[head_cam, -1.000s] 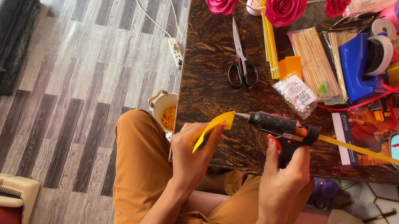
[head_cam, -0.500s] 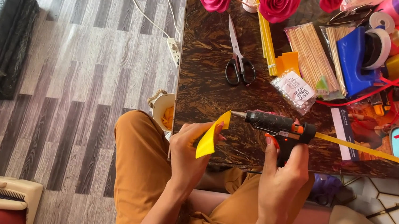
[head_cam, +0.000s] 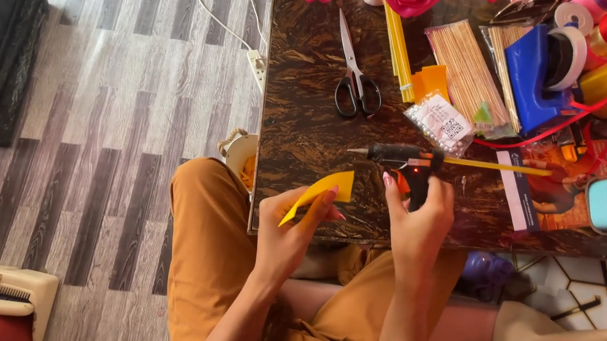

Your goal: The person sits on the floor and uses a hot glue gun to apply glue to yellow paper petals, folding and shaping them into a flower-like form. They repeatedly pick up petals, apply glue, and fold the paper while surrounded by craft supplies.

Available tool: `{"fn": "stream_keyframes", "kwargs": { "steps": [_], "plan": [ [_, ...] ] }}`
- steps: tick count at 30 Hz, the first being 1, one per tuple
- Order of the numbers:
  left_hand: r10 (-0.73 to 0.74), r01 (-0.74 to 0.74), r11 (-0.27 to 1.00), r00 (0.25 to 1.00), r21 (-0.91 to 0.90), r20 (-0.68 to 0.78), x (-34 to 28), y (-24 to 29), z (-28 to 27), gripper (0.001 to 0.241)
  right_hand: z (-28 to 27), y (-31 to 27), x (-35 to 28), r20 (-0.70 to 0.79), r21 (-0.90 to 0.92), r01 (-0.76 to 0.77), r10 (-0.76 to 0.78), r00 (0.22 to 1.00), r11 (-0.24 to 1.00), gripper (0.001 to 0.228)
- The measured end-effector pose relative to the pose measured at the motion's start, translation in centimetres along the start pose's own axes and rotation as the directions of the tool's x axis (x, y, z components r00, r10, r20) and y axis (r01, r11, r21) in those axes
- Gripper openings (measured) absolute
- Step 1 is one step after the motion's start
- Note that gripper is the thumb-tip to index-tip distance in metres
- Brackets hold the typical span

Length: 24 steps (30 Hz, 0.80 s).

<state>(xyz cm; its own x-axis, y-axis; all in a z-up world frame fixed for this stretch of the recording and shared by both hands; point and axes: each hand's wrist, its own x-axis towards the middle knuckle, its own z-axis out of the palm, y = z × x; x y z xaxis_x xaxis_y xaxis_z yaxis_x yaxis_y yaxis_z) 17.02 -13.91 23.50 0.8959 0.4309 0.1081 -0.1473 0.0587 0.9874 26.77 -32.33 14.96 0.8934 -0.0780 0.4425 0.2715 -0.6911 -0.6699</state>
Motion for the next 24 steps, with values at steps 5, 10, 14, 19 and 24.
{"fn": "stream_keyframes", "kwargs": {
  "steps": [5, 10, 14, 19, 24],
  "plan": [
    [-0.1, 0.102, 0.982, 0.995, -0.158, 0.018, -0.9, -2.7, -0.2, 0.037, 2.3, 2.6, -1.0, 0.013, -0.201, -0.015, 0.018, 1.0, 0.979, 0.059],
    [-0.157, 0.161, 0.968, 0.987, -0.194, 0.036, -1.4, -3.3, -0.1, 0.043, 2.6, 2.8, -1.5, 0.039, -0.314, 0.01, 0.003, 0.999, 0.949, 0.062],
    [-0.166, 0.181, 0.939, 0.983, -0.291, 0.073, -1.9, -4.6, 0.0, 0.034, 2.6, 3.2, -2.1, 0.023, -0.315, 0.006, 0.001, 1.0, 0.949, 0.062],
    [-0.169, 0.182, 0.952, 0.983, -0.245, 0.074, -1.2, -5.1, -1.0, 0.033, 2.3, 2.6, -1.8, -0.005, -0.236, 0.044, -0.046, 0.999, 0.971, 0.061],
    [-0.265, 0.248, 0.921, 0.964, -0.301, -0.019, -0.1, -8.0, -3.0, 0.026, -0.2, 0.4, -1.3, 0.064, -0.126, 0.082, -0.075, 0.995, 0.989, 0.053]
  ]
}}
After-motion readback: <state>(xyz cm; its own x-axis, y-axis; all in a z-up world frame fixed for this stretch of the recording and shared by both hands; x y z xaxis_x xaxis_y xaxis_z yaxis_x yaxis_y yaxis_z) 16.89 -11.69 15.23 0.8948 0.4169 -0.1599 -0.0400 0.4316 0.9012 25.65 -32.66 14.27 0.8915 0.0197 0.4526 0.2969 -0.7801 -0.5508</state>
